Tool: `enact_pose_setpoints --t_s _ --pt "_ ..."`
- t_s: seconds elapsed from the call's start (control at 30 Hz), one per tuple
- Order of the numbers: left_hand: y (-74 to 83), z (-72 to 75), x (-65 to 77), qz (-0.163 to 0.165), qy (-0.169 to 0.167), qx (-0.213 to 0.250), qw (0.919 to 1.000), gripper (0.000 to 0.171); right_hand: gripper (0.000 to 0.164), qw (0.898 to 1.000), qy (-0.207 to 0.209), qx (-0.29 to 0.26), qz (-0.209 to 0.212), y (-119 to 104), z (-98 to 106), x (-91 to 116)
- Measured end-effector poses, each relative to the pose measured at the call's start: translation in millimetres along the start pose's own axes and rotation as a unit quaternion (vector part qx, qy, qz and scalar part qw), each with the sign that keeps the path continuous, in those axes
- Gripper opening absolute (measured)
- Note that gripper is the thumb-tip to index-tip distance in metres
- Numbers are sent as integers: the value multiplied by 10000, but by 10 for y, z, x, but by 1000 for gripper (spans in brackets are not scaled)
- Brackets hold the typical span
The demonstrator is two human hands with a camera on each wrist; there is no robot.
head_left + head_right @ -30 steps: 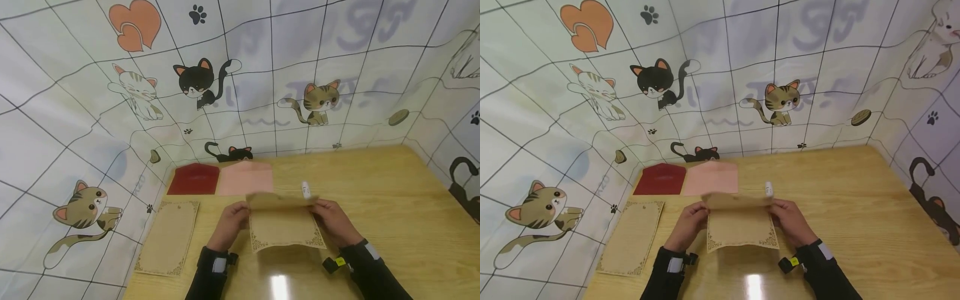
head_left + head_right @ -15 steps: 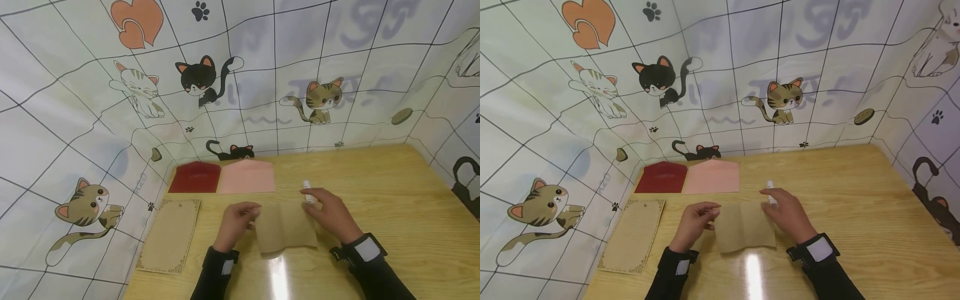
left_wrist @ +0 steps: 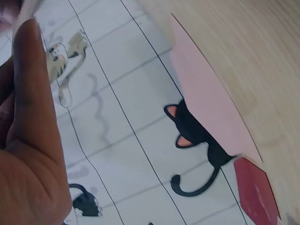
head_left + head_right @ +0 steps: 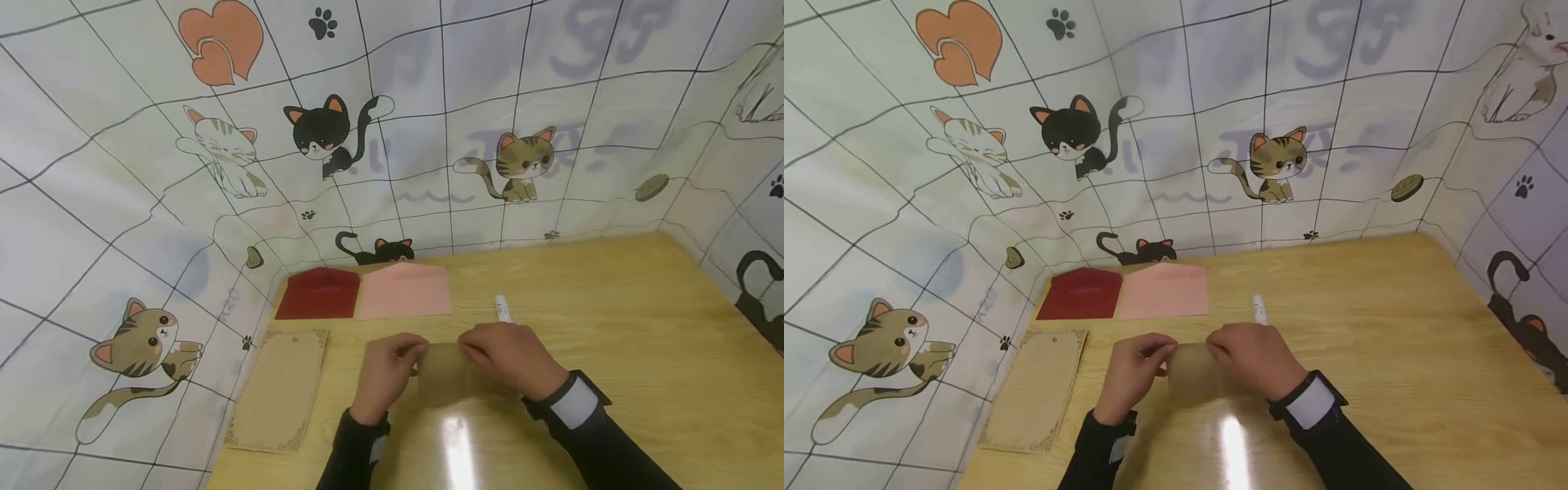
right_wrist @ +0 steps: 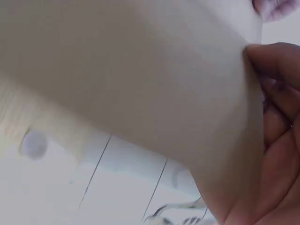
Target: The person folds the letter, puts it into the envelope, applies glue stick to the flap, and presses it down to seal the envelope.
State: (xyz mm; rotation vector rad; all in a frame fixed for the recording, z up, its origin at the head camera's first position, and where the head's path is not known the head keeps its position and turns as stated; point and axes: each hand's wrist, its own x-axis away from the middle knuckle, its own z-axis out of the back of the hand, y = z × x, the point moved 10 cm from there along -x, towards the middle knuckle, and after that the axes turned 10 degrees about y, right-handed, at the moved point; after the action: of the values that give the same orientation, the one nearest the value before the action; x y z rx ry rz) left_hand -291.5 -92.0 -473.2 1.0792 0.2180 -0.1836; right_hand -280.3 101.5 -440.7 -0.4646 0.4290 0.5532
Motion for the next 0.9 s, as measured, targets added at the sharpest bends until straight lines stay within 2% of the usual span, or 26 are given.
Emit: enact_pose_setpoints --t_s 0.17,0.3,0.43,0.57,0.63,0.73,0.77,0.8,0.9 --pt "-82 172 -43 163 319 -65 9993 12 9 9962 -50 -573 -659 316 131 103" --pt "-84 189 -91 191 296 -30 9994 13 12 9839 -28 -1200 -1326 532 174 191" --pt "-81 216 -113 264 430 41 9987 13 15 9707 76 -1667 -1727 619 196 228" --pt "-102 237 -83 438 628 148 9970 14 24 9558 -51 -2467 -1597 520 154 209" --pt "-105 188 -54 489 532 284 9970 15 31 9468 -262 -2926 -1312 407 98 203" --pt "-76 52 -18 489 158 555 9971 16 40 9385 -508 -3317 -810 223 24 194" --pt "-55 3 -8 468 -17 650 9968 16 42 9419 -473 -3260 -655 176 10 177" --pt "-28 -47 1 425 -195 722 9963 17 43 9501 -350 -3063 -481 137 10 155" --pt "70 -178 40 315 -721 957 9923 19 39 9771 280 -2103 -128 64 50 73"
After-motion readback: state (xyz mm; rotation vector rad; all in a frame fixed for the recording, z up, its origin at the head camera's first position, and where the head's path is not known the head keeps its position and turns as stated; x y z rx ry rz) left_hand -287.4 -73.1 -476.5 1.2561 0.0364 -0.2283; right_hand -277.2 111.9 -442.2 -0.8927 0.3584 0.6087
